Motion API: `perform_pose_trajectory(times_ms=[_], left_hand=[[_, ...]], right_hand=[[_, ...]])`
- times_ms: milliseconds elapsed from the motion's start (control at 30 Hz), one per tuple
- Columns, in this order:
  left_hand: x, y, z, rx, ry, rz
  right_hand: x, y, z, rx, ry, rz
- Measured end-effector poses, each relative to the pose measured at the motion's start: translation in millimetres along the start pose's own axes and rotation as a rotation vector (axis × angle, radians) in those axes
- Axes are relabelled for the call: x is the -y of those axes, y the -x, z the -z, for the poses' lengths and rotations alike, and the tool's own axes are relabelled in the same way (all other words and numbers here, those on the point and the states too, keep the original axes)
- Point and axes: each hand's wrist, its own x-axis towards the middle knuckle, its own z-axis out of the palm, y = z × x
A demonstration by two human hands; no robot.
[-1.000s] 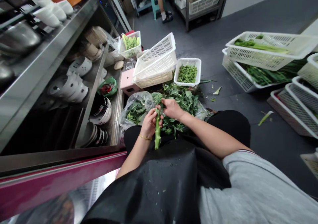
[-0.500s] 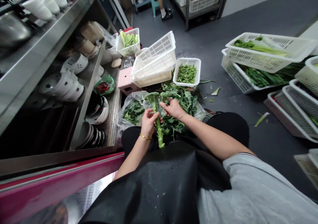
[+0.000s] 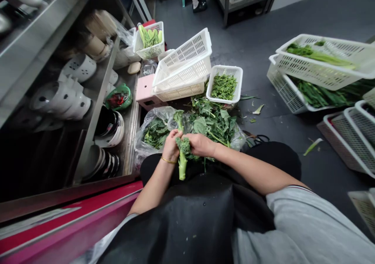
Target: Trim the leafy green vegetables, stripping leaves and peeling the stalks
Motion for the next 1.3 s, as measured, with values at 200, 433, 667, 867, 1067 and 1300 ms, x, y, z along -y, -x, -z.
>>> perform_pose_trajectory(times_ms=[200,433,667,867,1067,1300], left_hand=[[-18,-50,22,-0.109,0.03,-0.029],[0,-64,3,-0.126,-0.17,-0.184],[-3,-67,-6,-0.03,-0.158,-0.081],[-7,-61,-8,0.169,0.135,0.288],[-6,-66,-7,0.053,0.185,0.259],[5,-68,-19,-0.056,0.218,0.141]], right_hand=[[-66,-18,89,-0.209,0.275,-0.424],[-128,-81,138,-0.199,0.367,-0.711],[-98,-105,16,0.012,-0.212,-0.529],[-94,-89,24,0.085,0.464,-0.204],[-119,-83,116,-0.182,0.516,-0.548],[-72,-26,88,0.189,-0.153,-0.933]])
